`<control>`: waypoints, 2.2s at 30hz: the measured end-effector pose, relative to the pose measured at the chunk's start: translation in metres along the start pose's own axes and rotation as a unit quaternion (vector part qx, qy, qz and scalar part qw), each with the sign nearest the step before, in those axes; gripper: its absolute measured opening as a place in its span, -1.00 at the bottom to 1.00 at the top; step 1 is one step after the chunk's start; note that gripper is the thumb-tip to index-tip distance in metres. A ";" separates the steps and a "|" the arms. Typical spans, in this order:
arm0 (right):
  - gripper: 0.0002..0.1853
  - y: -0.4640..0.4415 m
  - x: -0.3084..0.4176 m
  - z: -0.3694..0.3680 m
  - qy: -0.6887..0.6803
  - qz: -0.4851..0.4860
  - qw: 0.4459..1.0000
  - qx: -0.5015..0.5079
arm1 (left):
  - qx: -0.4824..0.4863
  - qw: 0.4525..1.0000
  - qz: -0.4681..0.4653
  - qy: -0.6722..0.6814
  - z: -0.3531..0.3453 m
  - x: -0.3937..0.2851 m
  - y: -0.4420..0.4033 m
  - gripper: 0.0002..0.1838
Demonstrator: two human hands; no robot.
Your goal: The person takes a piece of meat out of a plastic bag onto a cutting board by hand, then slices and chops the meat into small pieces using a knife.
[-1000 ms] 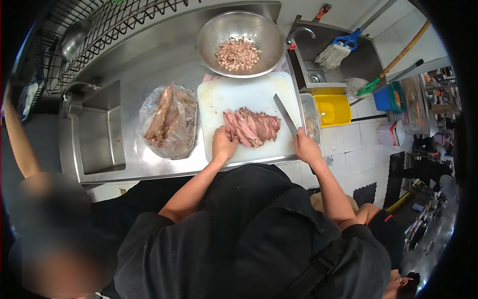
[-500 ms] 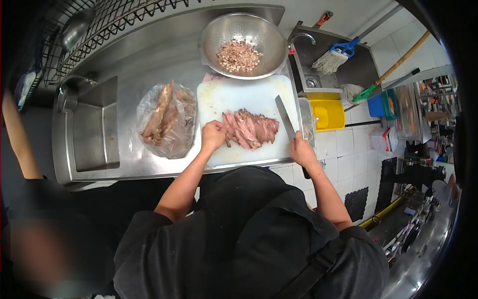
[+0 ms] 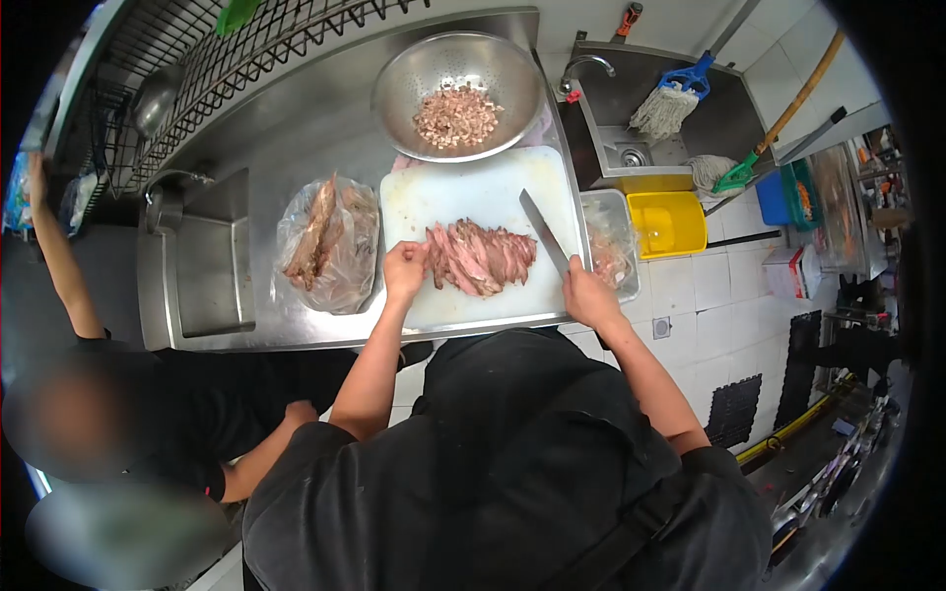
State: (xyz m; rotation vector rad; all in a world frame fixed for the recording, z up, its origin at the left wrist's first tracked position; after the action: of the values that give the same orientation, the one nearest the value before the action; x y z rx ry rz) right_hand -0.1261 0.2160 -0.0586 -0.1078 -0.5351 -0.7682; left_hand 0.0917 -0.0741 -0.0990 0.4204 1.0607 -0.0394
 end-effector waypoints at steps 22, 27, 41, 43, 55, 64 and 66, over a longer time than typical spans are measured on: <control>-0.75 -0.005 0.007 0.012 -0.035 -0.017 0.999 0.015 | 0.025 0.997 0.038 0.066 -0.001 0.001 0.006 -0.83; -0.76 -0.004 0.009 0.013 -0.019 -0.006 1.000 0.005 | 0.040 0.997 -0.068 0.010 -0.001 0.001 0.004 -0.83; -0.76 -0.003 0.007 0.007 0.001 0.011 1.000 -0.010 | 0.068 0.799 -0.529 -0.278 -0.041 -0.055 0.080 -0.37; -0.76 -0.001 0.016 0.012 0.029 0.009 1.000 -0.006 | 0.065 0.783 -0.545 -0.292 -0.045 -0.046 0.078 -0.36; -0.79 0.001 0.055 0.019 0.118 0.000 0.993 0.022 | 0.186 0.752 -0.622 -0.116 -0.103 -0.089 0.094 -0.69; -0.85 0.021 0.064 0.019 0.155 -0.014 0.983 0.093 | 0.193 0.727 -0.648 -0.124 -0.122 -0.076 0.093 -0.74; -0.86 0.014 0.061 0.008 0.129 0.016 0.990 0.047 | 0.189 0.728 -0.650 -0.109 -0.119 -0.076 0.094 -0.77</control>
State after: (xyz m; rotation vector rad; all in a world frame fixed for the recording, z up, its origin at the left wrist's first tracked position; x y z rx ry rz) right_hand -0.0838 0.1894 -0.0198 0.0699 -0.3222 -0.7114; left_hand -0.0238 0.0418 -0.0543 -0.0556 0.9193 -1.5574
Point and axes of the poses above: each hand's wrist, its own y-axis away from the middle knuckle, its own z-axis out of the back of the hand, x = y × z, the point moved 6 cm from there along -y, towards the middle knuckle, and after that the axes turned 14 degrees about -x, right-handed, at the moved point
